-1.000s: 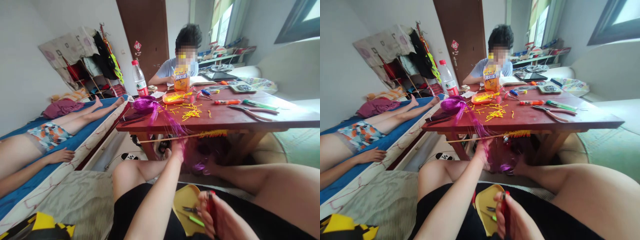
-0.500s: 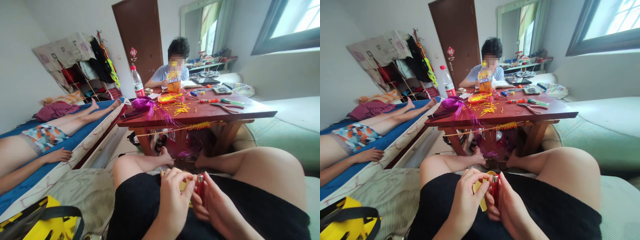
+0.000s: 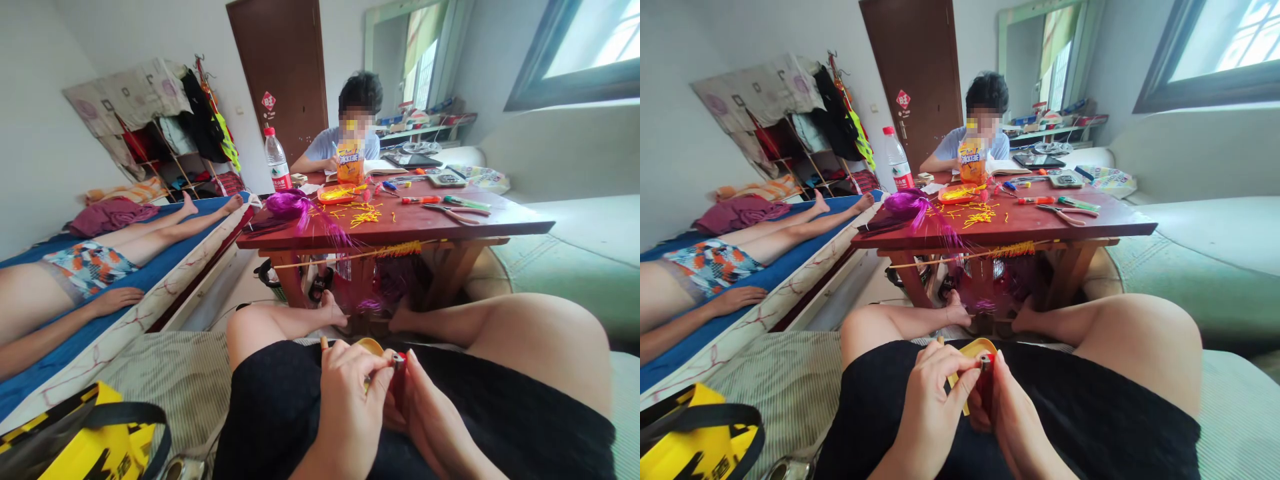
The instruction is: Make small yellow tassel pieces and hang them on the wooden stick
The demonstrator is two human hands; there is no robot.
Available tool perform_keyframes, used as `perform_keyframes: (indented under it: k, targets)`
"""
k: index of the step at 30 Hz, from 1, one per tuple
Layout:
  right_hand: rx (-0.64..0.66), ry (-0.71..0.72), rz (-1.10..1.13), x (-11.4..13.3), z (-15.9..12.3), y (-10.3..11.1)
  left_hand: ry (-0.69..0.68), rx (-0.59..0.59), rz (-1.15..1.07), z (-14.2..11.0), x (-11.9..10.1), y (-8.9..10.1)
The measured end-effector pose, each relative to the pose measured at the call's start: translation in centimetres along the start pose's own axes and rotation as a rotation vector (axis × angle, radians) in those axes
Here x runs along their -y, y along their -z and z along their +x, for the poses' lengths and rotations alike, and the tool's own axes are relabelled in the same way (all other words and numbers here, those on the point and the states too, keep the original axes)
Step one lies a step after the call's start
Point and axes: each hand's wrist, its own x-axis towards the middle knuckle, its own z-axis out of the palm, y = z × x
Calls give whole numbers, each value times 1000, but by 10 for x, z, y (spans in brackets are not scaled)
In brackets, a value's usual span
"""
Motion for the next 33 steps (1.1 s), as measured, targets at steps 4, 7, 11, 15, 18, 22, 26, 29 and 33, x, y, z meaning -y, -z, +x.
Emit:
perform_keyframes:
  k: [4, 7, 11, 15, 18, 22, 26, 29, 33]
  targets:
    - [17, -11, -23, -3, 2, 4, 25, 18, -29, 0, 1, 0]
    - [38, -25, -11, -5, 3, 7, 19, 17, -70, 0, 3, 0]
    - [70, -40, -11, -6, 4, 9, 28, 38, -102, 1, 4, 1]
    - [106, -48, -16, -6, 4, 10, 49, 65, -86, 2, 4, 1]
    - [110, -51, -23, -7, 6, 11, 75, 79, -99, 3, 5, 0]
    - [105, -84, -41, -6, 9, 14, 111, 83, -155, 5, 9, -3]
    - [114, -129, -49, -1, 12, 15, 151, 91, -265, 4, 13, -5]
    - [125, -136, -65, 3, 13, 16, 175, 27, -356, 1, 17, -6]
    - [99, -138, -80, 4, 14, 19, 252, -29, -426, -1, 24, -6]
